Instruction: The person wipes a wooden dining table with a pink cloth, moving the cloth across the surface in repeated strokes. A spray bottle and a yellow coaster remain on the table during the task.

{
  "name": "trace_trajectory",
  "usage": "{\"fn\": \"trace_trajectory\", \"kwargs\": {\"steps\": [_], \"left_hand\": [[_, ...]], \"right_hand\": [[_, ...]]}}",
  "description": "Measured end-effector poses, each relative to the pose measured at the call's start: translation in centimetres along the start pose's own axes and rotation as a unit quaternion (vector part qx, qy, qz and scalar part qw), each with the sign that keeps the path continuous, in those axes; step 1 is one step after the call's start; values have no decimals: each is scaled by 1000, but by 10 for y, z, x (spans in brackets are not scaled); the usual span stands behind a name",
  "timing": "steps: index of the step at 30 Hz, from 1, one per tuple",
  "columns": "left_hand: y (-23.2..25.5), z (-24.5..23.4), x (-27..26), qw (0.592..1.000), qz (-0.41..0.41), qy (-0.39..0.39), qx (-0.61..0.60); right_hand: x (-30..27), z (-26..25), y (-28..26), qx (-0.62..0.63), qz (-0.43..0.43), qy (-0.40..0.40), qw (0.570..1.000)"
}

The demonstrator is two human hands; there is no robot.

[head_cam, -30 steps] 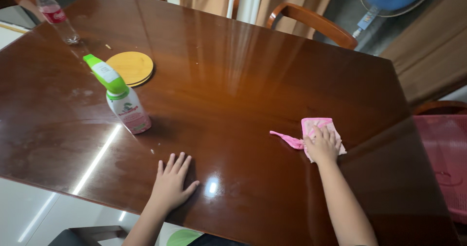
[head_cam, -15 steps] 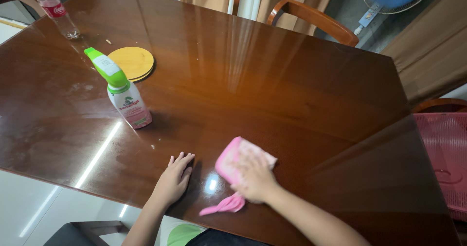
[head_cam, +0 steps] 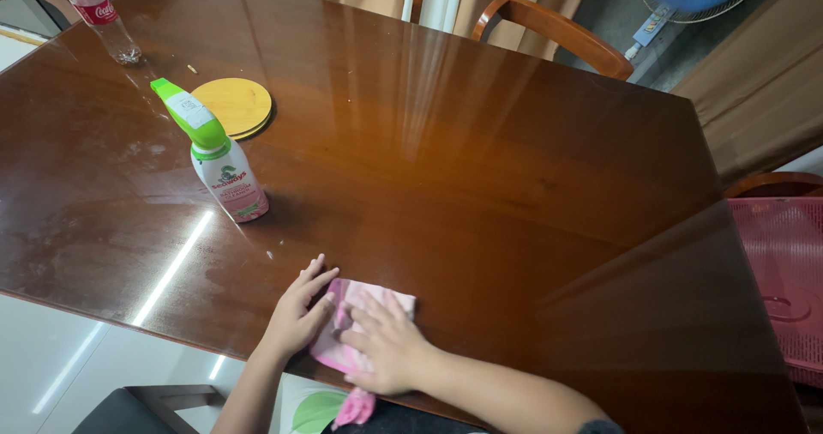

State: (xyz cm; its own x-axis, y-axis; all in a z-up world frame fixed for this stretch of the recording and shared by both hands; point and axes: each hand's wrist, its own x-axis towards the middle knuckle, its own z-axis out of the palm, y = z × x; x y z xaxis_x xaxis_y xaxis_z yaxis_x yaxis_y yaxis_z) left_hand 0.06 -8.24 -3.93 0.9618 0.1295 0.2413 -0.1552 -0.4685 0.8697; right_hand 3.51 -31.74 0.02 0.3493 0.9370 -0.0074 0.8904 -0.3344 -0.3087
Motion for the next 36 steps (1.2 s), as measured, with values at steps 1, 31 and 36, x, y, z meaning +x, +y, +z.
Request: {"fn": "trace_trajectory", "kwargs": {"steps": [1,31,36], "left_hand": [[1,0,0,1000,-8,1,3],[20,12,5,989,-4,20,146],[17,12,5,989,7,19,150]], "right_hand": [[-12,-2,4,10,-3,21,1000],[-258,0,106,-62,73,86,992],[-182,0,70,-14,-161,35,986]]}}
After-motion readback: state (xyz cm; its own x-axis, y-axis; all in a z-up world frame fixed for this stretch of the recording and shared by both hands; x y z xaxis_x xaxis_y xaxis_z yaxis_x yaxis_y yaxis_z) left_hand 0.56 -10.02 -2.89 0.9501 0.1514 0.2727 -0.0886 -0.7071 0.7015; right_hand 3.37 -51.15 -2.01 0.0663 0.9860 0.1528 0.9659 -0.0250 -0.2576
